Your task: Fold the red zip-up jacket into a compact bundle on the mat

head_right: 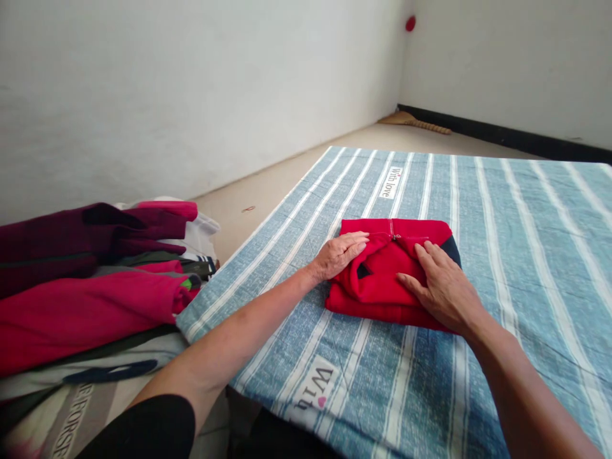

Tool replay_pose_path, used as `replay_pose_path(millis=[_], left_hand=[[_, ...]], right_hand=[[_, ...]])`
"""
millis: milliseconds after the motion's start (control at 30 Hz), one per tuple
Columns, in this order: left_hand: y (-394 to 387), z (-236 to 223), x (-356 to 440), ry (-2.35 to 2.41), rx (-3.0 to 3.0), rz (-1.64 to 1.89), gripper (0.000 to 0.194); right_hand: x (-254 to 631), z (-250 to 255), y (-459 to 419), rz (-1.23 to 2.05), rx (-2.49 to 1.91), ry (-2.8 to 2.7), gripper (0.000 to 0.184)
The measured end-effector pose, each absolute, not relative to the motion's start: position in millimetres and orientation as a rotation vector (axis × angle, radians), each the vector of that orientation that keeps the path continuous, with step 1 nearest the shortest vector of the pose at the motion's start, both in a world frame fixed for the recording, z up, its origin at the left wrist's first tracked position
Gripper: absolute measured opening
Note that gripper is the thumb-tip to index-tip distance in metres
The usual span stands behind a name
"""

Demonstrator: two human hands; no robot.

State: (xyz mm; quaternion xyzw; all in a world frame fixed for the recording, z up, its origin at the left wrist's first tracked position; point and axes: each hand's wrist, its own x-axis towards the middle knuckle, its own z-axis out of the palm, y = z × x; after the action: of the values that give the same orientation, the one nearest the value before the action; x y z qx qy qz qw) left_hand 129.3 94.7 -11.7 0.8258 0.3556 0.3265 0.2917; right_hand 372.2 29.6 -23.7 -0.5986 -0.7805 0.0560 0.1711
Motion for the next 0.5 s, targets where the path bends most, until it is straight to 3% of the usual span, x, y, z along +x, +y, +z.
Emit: replay_pose_path(millis=[500], left_hand=[[97.9,-14.3,134.9,0.992,2.376,0.738,0.032]], right_hand=[[372.6,-16.4,24.6,0.175,-1.702,-2.205,0.075]])
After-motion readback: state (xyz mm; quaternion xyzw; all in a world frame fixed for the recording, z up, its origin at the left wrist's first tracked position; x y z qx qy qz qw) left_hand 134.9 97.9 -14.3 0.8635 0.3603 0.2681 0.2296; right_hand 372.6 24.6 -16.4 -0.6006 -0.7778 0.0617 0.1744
